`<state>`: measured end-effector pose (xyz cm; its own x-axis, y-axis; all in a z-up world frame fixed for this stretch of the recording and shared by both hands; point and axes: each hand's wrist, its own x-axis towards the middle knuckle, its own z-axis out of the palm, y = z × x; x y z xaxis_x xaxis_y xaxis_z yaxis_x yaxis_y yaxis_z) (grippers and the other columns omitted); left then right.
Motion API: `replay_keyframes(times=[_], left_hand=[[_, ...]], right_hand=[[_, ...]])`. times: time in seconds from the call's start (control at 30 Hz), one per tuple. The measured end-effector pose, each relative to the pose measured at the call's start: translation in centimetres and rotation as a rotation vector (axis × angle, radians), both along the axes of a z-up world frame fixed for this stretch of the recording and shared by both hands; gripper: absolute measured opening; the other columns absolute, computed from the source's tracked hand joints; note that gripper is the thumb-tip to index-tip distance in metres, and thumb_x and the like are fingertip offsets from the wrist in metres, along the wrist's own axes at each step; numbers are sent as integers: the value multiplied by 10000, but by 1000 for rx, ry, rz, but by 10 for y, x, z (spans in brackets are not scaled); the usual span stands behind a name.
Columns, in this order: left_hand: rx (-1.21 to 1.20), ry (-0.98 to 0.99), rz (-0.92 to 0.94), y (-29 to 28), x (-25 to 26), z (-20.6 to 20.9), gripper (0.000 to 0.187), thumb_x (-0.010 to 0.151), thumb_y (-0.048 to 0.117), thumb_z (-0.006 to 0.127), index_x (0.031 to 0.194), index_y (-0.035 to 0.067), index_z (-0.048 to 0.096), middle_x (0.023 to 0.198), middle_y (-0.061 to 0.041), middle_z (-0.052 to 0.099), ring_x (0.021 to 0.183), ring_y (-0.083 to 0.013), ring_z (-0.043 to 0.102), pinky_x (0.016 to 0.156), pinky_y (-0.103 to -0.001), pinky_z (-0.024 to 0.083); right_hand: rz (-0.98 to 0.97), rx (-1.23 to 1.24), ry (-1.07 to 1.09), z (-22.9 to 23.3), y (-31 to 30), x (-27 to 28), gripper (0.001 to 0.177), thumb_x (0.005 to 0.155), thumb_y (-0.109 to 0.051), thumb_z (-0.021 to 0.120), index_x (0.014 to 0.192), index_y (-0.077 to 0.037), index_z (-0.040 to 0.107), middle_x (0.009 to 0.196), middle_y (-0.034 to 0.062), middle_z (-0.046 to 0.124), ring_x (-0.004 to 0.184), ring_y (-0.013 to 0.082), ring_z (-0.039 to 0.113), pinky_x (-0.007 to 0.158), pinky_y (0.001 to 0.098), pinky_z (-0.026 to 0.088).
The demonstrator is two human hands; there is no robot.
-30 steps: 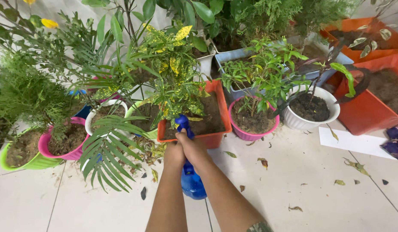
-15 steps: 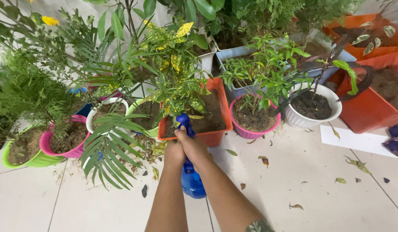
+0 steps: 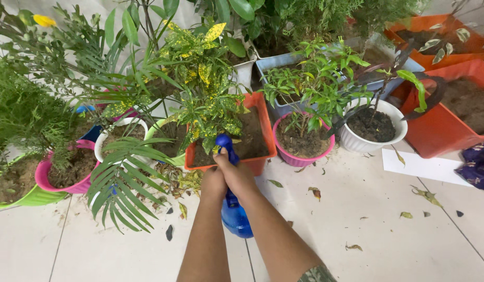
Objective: The person uses a blue spray bottle to water several potted plants arranged on a tiled floor. They systematically move from one pot to the next, spraying water onto the soil and leaves of each plant.
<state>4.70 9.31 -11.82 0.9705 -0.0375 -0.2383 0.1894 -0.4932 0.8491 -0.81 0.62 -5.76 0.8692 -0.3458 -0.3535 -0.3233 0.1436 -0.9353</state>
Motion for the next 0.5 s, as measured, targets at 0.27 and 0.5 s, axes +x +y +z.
replay_keyframes(times=[0.27,0.5], left_hand=[[-178,183,32,1,-22,41,720,911,618,492,1162,-14,725,1107,-239,739,1064,-356,702,875,-434,524],[-91,146,51,-8,-26,51,737,910,636,510,1200,-9,716,1118,-203,746,1014,-299,713,822,-401,527]], right_hand=[[-20,39,57,1,2,-1,632,750,-570,716,1049,-15,755,995,142,761,896,208,735,771,355,555],[-46,131,-64,-14,-4,5,543,763,-517,725,1004,-31,755,946,122,747,839,189,694,719,353,530]])
